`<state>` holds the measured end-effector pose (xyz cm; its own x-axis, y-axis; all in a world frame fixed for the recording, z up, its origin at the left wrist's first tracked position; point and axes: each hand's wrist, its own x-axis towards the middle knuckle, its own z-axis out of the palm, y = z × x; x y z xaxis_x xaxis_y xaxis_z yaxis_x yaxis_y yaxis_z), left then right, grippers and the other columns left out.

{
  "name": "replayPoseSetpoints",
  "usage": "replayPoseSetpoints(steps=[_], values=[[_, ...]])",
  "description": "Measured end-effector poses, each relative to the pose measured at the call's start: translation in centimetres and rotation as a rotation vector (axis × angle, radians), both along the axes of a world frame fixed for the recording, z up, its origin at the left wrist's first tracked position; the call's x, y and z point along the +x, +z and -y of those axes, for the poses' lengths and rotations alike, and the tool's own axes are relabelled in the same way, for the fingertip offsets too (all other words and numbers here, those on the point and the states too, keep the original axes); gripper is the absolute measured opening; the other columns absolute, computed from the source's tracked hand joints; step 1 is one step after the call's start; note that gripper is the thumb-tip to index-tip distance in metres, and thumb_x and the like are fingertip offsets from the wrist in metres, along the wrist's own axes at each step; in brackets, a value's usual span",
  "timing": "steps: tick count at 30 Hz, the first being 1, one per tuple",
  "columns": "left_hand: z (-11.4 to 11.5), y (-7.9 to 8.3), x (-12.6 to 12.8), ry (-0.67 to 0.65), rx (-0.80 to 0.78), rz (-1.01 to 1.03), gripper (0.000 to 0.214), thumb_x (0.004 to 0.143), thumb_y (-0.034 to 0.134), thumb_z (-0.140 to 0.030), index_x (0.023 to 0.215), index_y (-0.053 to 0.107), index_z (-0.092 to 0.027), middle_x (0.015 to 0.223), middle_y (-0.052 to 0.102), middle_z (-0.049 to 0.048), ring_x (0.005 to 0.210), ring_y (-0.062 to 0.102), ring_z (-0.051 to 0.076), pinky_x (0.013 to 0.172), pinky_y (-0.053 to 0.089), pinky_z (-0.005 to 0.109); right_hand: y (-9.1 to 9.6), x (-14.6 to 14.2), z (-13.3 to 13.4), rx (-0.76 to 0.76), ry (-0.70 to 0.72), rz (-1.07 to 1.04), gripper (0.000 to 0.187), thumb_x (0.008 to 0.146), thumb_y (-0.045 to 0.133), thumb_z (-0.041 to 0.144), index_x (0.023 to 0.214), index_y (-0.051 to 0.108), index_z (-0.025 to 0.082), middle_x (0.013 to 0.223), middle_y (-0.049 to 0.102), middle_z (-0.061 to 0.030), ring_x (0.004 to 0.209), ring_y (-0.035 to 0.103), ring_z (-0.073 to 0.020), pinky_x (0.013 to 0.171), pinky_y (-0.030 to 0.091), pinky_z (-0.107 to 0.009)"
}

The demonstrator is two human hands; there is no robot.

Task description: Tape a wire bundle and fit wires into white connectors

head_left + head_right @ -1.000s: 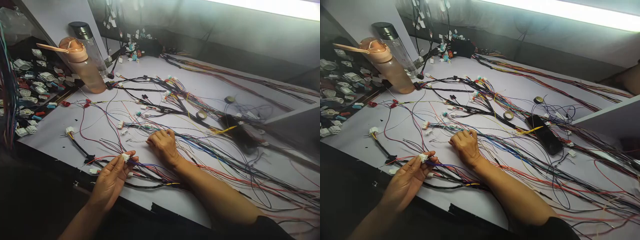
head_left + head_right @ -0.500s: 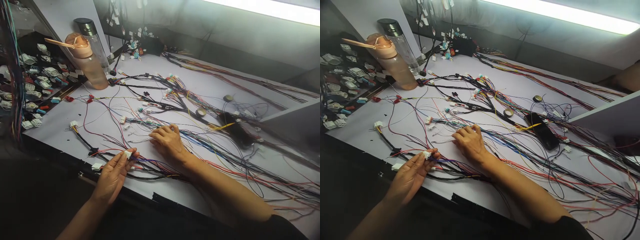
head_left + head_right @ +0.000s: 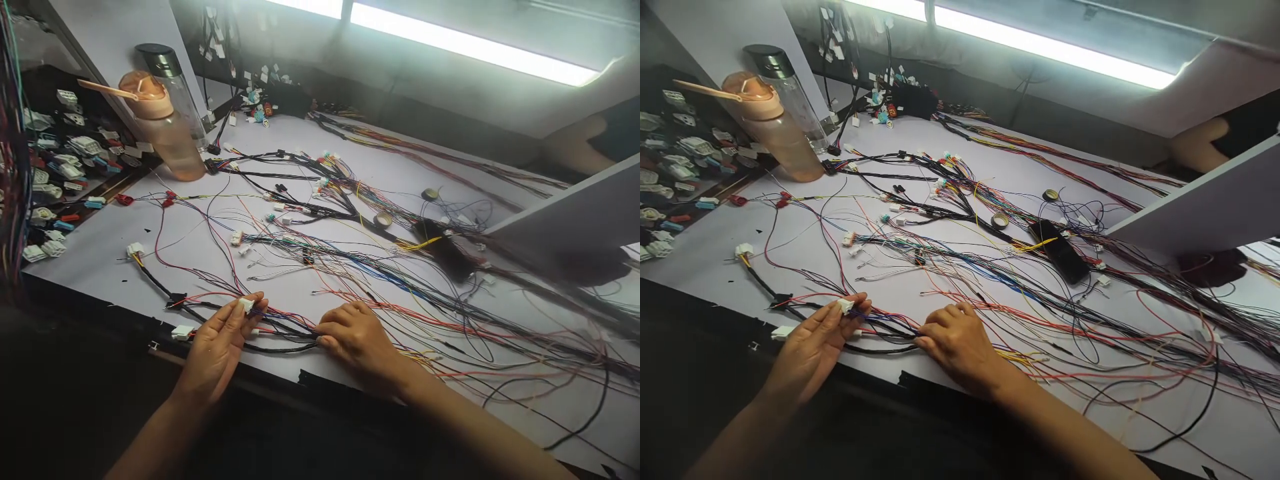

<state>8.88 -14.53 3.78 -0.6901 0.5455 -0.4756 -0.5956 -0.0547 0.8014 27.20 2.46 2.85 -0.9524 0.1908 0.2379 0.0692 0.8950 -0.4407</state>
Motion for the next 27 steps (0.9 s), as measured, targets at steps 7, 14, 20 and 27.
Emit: replayPoseSetpoints(steps=[7, 14, 20, 27], values=[[-0.1, -0.5, -0.3, -0.007, 0.037, 0.009, 0.034, 0.073, 0.082, -0.039, 0.095, 0.075, -0.013, 0.116, 0.072, 0.0139, 0.111, 0.067, 0.029, 0.109, 0.046, 0.045, 0.8, -4.6, -4.5, -0.023, -0.219, -0.119, 0.019, 0.099, 0.053, 0.029, 0.103, 0.070, 0.023, 0.103, 0.075, -0.0020, 0.094, 0.064, -0.0169, 0.079, 0.040, -0.032], [-0.2, -0.3, -0.8, -0.033, 0.048, 0.032, 0.033, 0.077, 0.079, -0.039, 0.099, 0.075, -0.015, 0.120, 0.071, 0.0127, 0.115, 0.065, 0.028, 0.110, 0.045, 0.042, 0.4, -12.7, -6.5, 0.169, -0.336, 0.084, 0.016, 0.095, 0.060, 0.033, 0.098, 0.070, 0.021, 0.107, 0.070, -0.0072, 0.097, 0.059, -0.0229, 0.082, 0.035, -0.038], [0.3, 1.0, -1.5, -0.105, -0.041, 0.007, 0.039, 0.075, 0.078, -0.043, 0.102, 0.075, -0.015, 0.131, 0.065, 0.0146, 0.123, 0.059, 0.033, 0.106, 0.050, 0.038, 4.0, -12.0, -10.2, -0.318, -0.325, -0.182, 0.019, 0.095, 0.059, 0.033, 0.084, 0.062, 0.019, 0.081, 0.067, -0.0005, 0.076, 0.059, -0.0129, 0.075, 0.044, -0.032], [2.0, 1.1, -3.0, -0.143, -0.163, -0.067, 0.038, 0.075, 0.079, -0.038, 0.107, 0.075, -0.017, 0.128, 0.067, 0.0111, 0.111, 0.067, 0.031, 0.099, 0.054, 0.036, 7.1, -6.6, -8.2, -0.708, -0.281, -0.400, 0.031, 0.090, 0.061, 0.051, 0.083, 0.057, 0.022, 0.068, 0.059, 0.0033, 0.060, 0.055, -0.0093, 0.059, 0.048, -0.025]])
